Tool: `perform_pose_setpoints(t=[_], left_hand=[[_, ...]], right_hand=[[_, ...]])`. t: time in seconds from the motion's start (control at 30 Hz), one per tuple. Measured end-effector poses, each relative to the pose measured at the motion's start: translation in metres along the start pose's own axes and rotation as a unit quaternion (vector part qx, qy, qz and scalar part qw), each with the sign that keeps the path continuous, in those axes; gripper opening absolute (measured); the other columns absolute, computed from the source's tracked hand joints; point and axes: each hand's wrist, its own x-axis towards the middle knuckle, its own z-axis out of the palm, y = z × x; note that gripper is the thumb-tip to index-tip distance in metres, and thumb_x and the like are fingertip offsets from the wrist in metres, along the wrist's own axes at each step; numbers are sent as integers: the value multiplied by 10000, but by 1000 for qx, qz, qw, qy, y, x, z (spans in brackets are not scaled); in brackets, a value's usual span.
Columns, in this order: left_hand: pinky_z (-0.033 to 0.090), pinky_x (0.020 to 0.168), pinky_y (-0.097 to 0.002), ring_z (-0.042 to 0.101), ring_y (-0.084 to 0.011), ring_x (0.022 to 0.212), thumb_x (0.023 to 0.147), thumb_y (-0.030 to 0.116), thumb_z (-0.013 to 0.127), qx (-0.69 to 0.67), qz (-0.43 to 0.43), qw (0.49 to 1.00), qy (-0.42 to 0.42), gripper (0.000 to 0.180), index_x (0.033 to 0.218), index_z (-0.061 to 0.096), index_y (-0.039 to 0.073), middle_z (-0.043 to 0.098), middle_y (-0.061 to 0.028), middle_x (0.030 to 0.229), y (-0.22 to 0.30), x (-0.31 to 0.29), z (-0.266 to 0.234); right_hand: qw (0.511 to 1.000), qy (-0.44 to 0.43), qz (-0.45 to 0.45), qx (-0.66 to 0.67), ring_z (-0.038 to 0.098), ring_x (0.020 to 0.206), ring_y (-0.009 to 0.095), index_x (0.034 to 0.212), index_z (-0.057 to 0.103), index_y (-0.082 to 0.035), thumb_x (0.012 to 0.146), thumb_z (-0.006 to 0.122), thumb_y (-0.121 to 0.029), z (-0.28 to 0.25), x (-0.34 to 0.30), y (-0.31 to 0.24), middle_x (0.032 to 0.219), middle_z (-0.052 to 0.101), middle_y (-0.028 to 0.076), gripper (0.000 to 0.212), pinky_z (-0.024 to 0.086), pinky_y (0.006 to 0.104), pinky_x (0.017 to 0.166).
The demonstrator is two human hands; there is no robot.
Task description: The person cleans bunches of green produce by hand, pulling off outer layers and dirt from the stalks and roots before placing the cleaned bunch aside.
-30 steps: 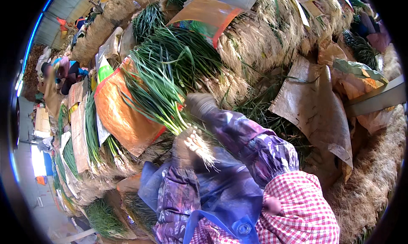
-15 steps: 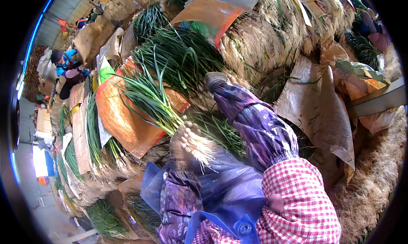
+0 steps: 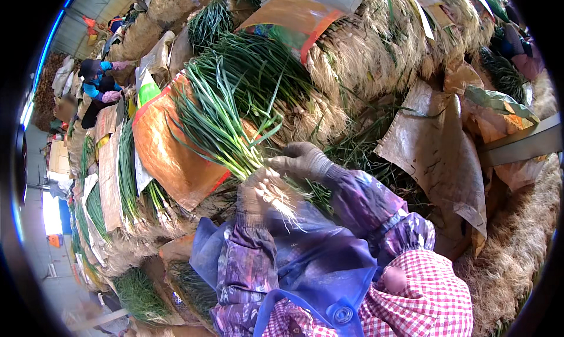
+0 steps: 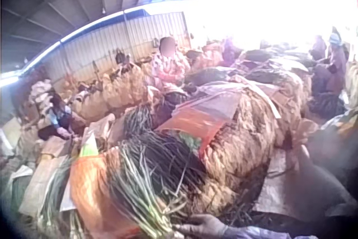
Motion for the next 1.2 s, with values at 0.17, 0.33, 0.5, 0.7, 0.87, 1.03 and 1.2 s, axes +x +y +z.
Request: perform_pose_setpoints(t=[0.17, 0.33, 0.5, 0.7, 0.87, 1.03, 1.2], left_hand=[[485, 518, -251, 588, -157, 586, 784, 92, 661, 37, 2, 999, 7, 121, 830, 600, -3, 618, -78, 724, -2, -9, 20], [496, 494, -282, 593, -192, 553, 761, 73, 661, -10, 13, 1000, 17, 122, 829, 600, -7, 613, -99, 698, -2, -2, 9], [422, 385, -259, 512, -149, 476, 831, 133, 618, 57, -40, 997, 43, 101, 833, 585, 37, 566, -61, 680, -3, -11, 4], [498, 675, -334, 563, -195, 748, 762, 105, 642, -120, -4, 992, -34, 244, 964, 516, 57, 555, -71, 855, 0, -11, 4], [374, 672, -295, 405, -151, 715, 785, 88, 624, -251, 69, 925, -278, 258, 1001, 484, 96, 479, -37, 872, 15, -19, 22], [387, 681, -306, 421, -154, 731, 795, 107, 628, -243, 48, 935, -253, 268, 1019, 481, 103, 483, -50, 872, 9, -14, 26], [519, 691, -353, 597, -224, 741, 784, 154, 645, -123, -50, 990, -57, 291, 1006, 531, 5, 599, -104, 841, 16, -30, 34]], right_hand=[[986, 98, -53, -123, 576, 657, 100, 1019, 623, 14, 809, 682, -238, 22, 9, -11, 796, 640, 65, 333, 491, 261, 585], [987, 156, 9, -41, 562, 638, 124, 1052, 609, 16, 846, 619, -234, -19, 14, 2, 803, 628, 62, 324, 487, 251, 592], [998, 53, -44, -13, 579, 840, 148, 1135, 566, 33, 836, 648, -259, 25, 11, -8, 931, 624, 117, 426, 494, 282, 694], [921, 301, -75, 235, 438, 482, 78, 789, 559, -50, 774, 593, -176, -1, -2, -10, 648, 509, 12, 131, 334, 201, 414], [828, 37, 37, -559, 600, 699, 221, 922, 647, -30, 797, 603, -330, -53, -19, 46, 754, 607, 96, 328, 484, 337, 620], [997, -43, -15, -58, 579, 782, 123, 1214, 544, -67, 868, 608, -357, -13, 5, -18, 951, 633, 54, 457, 487, 303, 688], [932, -106, -4, -346, 604, 743, 167, 982, 631, -39, 861, 619, -293, 11, 37, -34, 818, 639, 84, 281, 476, 323, 694]])
